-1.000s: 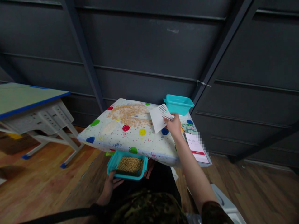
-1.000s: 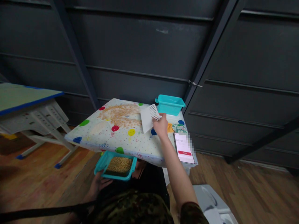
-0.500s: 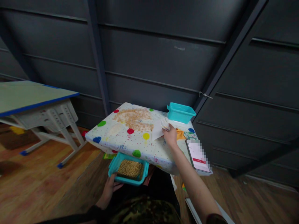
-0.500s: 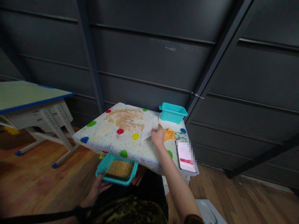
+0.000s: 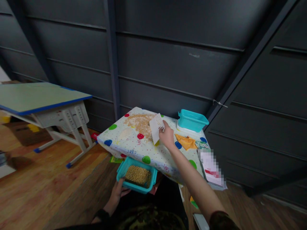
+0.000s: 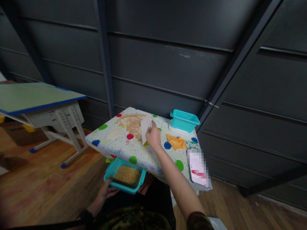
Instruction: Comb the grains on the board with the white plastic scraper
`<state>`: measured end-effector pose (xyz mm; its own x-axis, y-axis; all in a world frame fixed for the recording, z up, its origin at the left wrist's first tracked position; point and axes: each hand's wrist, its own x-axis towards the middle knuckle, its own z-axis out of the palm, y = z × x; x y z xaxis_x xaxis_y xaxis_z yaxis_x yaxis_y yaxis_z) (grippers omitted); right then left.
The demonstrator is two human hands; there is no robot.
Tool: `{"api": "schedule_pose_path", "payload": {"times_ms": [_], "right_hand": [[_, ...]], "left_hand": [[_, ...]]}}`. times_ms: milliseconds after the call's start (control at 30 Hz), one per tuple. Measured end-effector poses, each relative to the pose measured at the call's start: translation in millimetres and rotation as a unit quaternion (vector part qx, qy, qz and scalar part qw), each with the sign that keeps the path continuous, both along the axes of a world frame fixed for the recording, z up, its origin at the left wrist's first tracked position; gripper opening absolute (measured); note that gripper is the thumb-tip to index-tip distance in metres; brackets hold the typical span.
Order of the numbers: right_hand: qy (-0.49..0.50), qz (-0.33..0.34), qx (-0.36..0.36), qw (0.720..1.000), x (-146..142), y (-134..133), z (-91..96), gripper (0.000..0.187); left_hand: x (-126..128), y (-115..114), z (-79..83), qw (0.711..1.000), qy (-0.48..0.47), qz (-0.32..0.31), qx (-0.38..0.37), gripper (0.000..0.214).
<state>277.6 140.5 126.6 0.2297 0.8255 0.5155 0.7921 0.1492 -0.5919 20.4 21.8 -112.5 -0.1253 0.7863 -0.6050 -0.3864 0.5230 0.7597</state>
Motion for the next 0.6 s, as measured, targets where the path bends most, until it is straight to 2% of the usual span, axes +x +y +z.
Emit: {"api": "schedule_pose_path", "payload": {"times_ms": [167, 300, 467, 600], "right_hand": [[-0.038, 0.058, 0.026, 0.997, 21.4, -5.0, 9.5, 0.054], [-0.116, 0.112, -0.012, 0.987, 31.2, -21.1, -1.4, 0.045], [-0.215, 0.12, -0.033, 0.969, 27.4, -41.6, -22.8, 0.062], [-0.236, 0.133, -0.027, 0.962, 28.4, -49.3, -32.5, 0.076]], "left_hand": [[3.3, 2.3, 4.4, 1.0, 0.005, 0.014, -0.021, 0.01], [3.6, 3.1, 5.6, 0.999, 0.005, 0.016, -0.028, 0.009], [3.1, 2.7, 3.1, 0.999, 0.004, 0.019, -0.031, 0.01], [3.3, 2.9, 3.5, 0.999, 0.003, 0.022, -0.031, 0.016]]}}
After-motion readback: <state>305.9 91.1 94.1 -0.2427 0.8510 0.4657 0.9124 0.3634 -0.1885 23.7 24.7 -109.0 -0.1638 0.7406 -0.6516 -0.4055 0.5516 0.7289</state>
